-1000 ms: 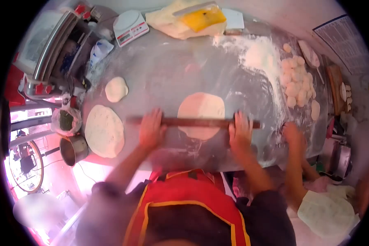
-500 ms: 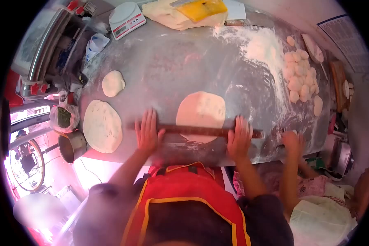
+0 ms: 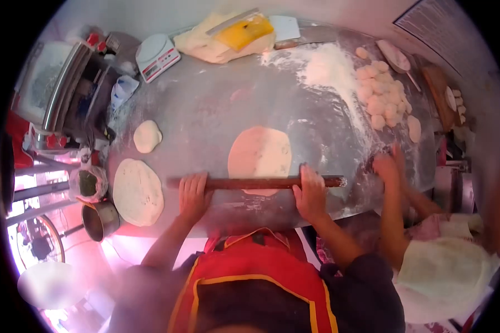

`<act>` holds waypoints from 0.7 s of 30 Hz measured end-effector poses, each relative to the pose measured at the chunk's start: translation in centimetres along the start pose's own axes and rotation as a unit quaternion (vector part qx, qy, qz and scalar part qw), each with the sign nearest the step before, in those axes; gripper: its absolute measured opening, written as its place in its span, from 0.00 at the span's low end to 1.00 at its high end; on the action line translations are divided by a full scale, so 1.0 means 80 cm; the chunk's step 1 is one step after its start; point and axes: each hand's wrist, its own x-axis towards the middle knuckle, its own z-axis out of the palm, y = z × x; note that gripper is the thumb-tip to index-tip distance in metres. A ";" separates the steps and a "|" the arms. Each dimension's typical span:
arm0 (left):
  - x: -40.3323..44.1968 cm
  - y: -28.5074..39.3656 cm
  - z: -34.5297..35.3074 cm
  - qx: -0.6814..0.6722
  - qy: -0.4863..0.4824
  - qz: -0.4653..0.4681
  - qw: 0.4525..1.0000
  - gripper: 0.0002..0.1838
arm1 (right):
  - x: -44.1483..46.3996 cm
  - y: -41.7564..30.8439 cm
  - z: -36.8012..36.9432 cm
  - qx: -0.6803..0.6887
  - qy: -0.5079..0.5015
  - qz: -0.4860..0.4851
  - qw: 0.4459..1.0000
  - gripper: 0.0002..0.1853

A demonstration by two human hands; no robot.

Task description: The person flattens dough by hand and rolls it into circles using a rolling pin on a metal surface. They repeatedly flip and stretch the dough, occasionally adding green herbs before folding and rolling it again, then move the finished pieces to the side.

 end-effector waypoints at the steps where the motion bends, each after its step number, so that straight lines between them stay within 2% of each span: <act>1: -0.004 -0.006 0.000 0.013 -0.044 0.012 0.999 0.30 | 0.014 0.007 0.010 0.035 0.006 0.017 0.999 0.32; 3: -0.005 0.005 -0.039 -0.002 -0.135 -0.048 0.990 0.26 | 0.068 0.013 0.007 0.099 0.023 0.091 0.991 0.30; 4: 0.002 0.008 -0.051 -0.008 -0.172 -0.080 0.982 0.23 | 0.103 0.018 0.000 0.104 0.113 0.084 0.985 0.27; 6: -0.044 -0.006 -0.047 -0.041 0.016 -0.060 0.997 0.20 | 0.136 0.027 -0.025 0.152 0.190 0.139 0.960 0.24; 9: -0.071 -0.020 -0.044 -0.003 0.015 -0.235 0.972 0.19 | 0.137 0.078 -0.002 0.146 0.194 0.198 0.950 0.24; 12: -0.045 -0.034 -0.026 0.020 0.073 -0.316 0.946 0.20 | 0.145 0.061 0.028 0.221 0.024 0.258 0.940 0.25; 13: -0.036 -0.042 -0.014 0.008 0.109 -0.268 0.957 0.21 | 0.149 0.044 0.033 0.225 -0.018 0.248 0.942 0.25; 15: 0.011 -0.010 -0.020 0.075 0.197 -0.208 0.955 0.23 | 0.164 0.010 0.034 0.232 -0.096 0.226 0.941 0.25; 17: 0.047 0.029 -0.021 -0.051 0.221 -0.114 0.967 0.24 | 0.177 0.000 0.036 0.173 -0.180 0.176 0.952 0.21; 18: 0.051 0.049 -0.011 -0.225 0.152 -0.168 0.948 0.23 | 0.186 -0.003 0.034 0.140 -0.218 0.151 0.954 0.19; 19: 0.055 0.068 -0.001 -0.393 0.078 -0.214 0.891 0.22 | 0.186 -0.021 0.030 0.129 -0.184 0.101 0.969 0.18; 20: 0.063 0.089 0.006 -0.491 0.091 -0.246 0.831 0.23 | 0.180 -0.051 0.026 0.117 -0.149 0.051 0.981 0.16; 21: 0.066 0.105 0.014 -0.584 0.094 -0.274 0.758 0.24 | 0.173 -0.099 0.009 0.162 -0.163 -0.020 0.973 0.15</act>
